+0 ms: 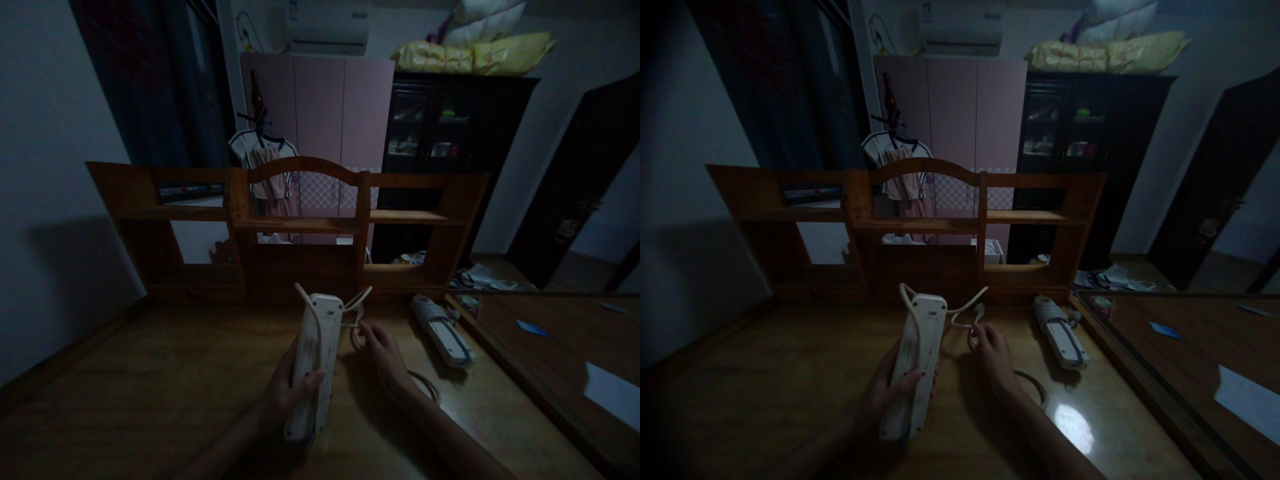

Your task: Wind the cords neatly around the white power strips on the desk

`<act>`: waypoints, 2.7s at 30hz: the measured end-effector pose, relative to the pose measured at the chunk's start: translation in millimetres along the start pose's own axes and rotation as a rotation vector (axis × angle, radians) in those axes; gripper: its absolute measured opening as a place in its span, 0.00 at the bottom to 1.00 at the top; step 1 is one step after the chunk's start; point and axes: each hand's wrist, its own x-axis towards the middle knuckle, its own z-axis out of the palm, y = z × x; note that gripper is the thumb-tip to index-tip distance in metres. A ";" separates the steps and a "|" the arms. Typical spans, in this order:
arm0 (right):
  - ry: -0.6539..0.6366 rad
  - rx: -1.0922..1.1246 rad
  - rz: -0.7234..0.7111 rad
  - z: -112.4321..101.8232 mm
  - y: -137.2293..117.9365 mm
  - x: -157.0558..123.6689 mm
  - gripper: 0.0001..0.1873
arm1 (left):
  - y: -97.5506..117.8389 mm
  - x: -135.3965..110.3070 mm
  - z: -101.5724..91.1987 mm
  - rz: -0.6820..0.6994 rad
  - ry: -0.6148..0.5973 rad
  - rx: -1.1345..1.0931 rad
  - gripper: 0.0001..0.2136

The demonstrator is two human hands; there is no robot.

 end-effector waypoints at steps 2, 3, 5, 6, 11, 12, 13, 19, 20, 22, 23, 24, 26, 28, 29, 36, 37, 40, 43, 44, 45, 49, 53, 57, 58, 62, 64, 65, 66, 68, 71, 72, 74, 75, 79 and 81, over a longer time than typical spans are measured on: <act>0.051 0.283 0.157 -9.8 6.1 7.0 0.20 | 4.7 1.6 3.2 -0.129 -0.171 -0.104 0.36; 0.064 0.412 0.208 -14.4 9.2 10.3 0.19 | 6.3 3.3 3.8 -0.178 -0.239 -0.132 0.36; 0.081 0.588 0.242 -21.8 13.7 16.6 0.18 | 7.5 7.5 3.3 -0.236 -0.319 -0.142 0.33; 0.087 0.633 0.237 -24.4 14.6 19.3 0.18 | 7.2 9.7 2.5 -0.239 -0.318 -0.126 0.32; 0.091 0.766 0.186 -28.5 3.8 25.5 0.17 | -0.5 20.4 -2.4 -0.097 -0.040 0.012 0.25; 0.084 0.791 0.191 -28.7 -0.1 25.2 0.17 | -2.6 22.6 -3.4 -0.070 0.002 0.028 0.24; 0.080 0.819 0.203 -29.0 -4.1 24.5 0.17 | -4.7 24.8 -4.5 -0.052 0.033 0.039 0.22; 0.099 0.924 0.252 -34.9 -23.5 21.1 0.15 | -17.6 35.7 -14.1 -0.134 0.243 -0.057 0.21; 0.090 0.920 0.239 -36.4 -26.2 20.9 0.14 | -19.6 37.3 -16.6 -0.183 0.270 -0.111 0.20; 0.069 0.916 0.214 -39.4 -31.2 20.5 0.13 | -22.8 40.6 -22.3 -0.281 0.303 -0.234 0.18; 0.055 0.921 0.205 -40.7 -33.2 20.3 0.12 | -23.7 42.2 -25.2 -0.319 0.314 -0.290 0.18; 0.040 0.935 0.199 -41.6 -34.8 20.1 0.12 | -24.2 43.7 -27.9 -0.346 0.323 -0.336 0.17; 0.014 0.970 0.206 -42.6 -36.4 19.6 0.11 | -23.9 46.0 -32.0 -0.375 0.340 -0.393 0.16; -0.004 0.969 0.228 -42.5 -36.2 19.0 0.11 | -21.9 46.6 -33.2 -0.384 0.343 -0.416 0.16; -0.007 0.948 0.242 -42.1 -35.6 18.8 0.11 | -20.5 46.2 -32.7 -0.383 0.336 -0.419 0.16; -0.024 0.893 0.316 -40.6 -34.7 16.3 0.14 | -14.7 40.1 -25.6 -0.332 0.276 -0.411 0.17; -0.042 0.898 0.323 -40.3 -35.4 15.9 0.14 | -14.8 40.1 -25.6 -0.335 0.266 -0.414 0.17; -0.062 0.889 0.327 -39.8 -35.6 16.0 0.13 | -13.4 40.4 -26.4 -0.352 0.232 -0.465 0.19; -0.022 0.838 0.316 -40.2 -30.3 18.7 0.11 | -7.4 40.0 -27.6 -0.290 0.216 -0.531 0.22; -0.015 0.811 0.311 -40.6 -27.6 19.6 0.11 | -4.8 39.6 -27.9 -0.266 0.206 -0.542 0.24; -0.017 0.774 0.307 -40.8 -24.9 20.2 0.10 | -2.1 39.3 -28.2 -0.253 0.188 -0.549 0.25; -0.021 0.568 0.243 -40.5 -17.3 16.6 0.09 | 4.6 38.1 -28.7 -0.337 0.079 -0.531 0.30; 0.075 0.274 0.092 -39.1 -14.7 9.8 0.11 | 4.2 36.7 -26.5 -0.390 0.005 -0.577 0.28; 0.172 -0.102 -0.072 -37.0 -12.8 8.8 0.18 | 5.3 34.5 -24.0 -0.453 -0.130 -0.543 0.31; 0.208 -0.202 -0.142 -35.6 -13.7 8.3 0.20 | 6.3 34.3 -23.6 -0.460 -0.154 -0.532 0.32; 0.286 -0.486 -0.458 -26.4 -28.1 0.7 0.25 | 10.1 35.2 -23.0 -0.470 -0.157 -0.546 0.32; 0.263 -0.518 -0.555 -21.6 -38.8 -5.4 0.25 | 10.6 35.7 -23.3 -0.482 -0.138 -0.546 0.32; 0.247 -0.523 -0.584 -19.7 -43.6 -8.4 0.23 | 10.6 35.7 -23.5 -0.490 -0.130 -0.540 0.31; 0.228 -0.527 -0.602 -18.3 -47.7 -11.0 0.22 | 10.5 35.4 -23.6 -0.497 -0.125 -0.533 0.32; 0.186 -0.533 -0.629 -16.7 -52.4 -14.8 0.19 | 10.2 34.4 -23.6 -0.499 -0.129 -0.529 0.32; 0.073 -0.530 -0.698 -14.6 -50.4 -16.6 0.19 | 8.9 33.3 -23.2 -0.469 -0.151 -0.502 0.31; 0.029 -0.522 -0.719 -13.2 -47.9 -16.4 0.19 | 8.0 33.3 -23.2 -0.464 -0.162 -0.487 0.31; -0.021 -0.481 -0.728 -8.2 -41.7 -15.4 0.20 | 5.3 33.7 -24.3 -0.472 -0.211 -0.451 0.31; -0.036 -0.443 -0.705 -4.8 -38.6 -14.7 0.20 | 3.7 33.9 -25.4 -0.476 -0.254 -0.440 0.31; -0.235 -0.234 -0.545 13.1 -32.1 -9.7 0.27 | -3.2 32.3 -33.4 -0.533 -0.524 -0.435 0.33; -0.356 -0.218 -0.538 24.2 -33.1 -5.0 0.32 | -6.4 30.1 -37.9 -0.607 -0.674 -0.450 0.35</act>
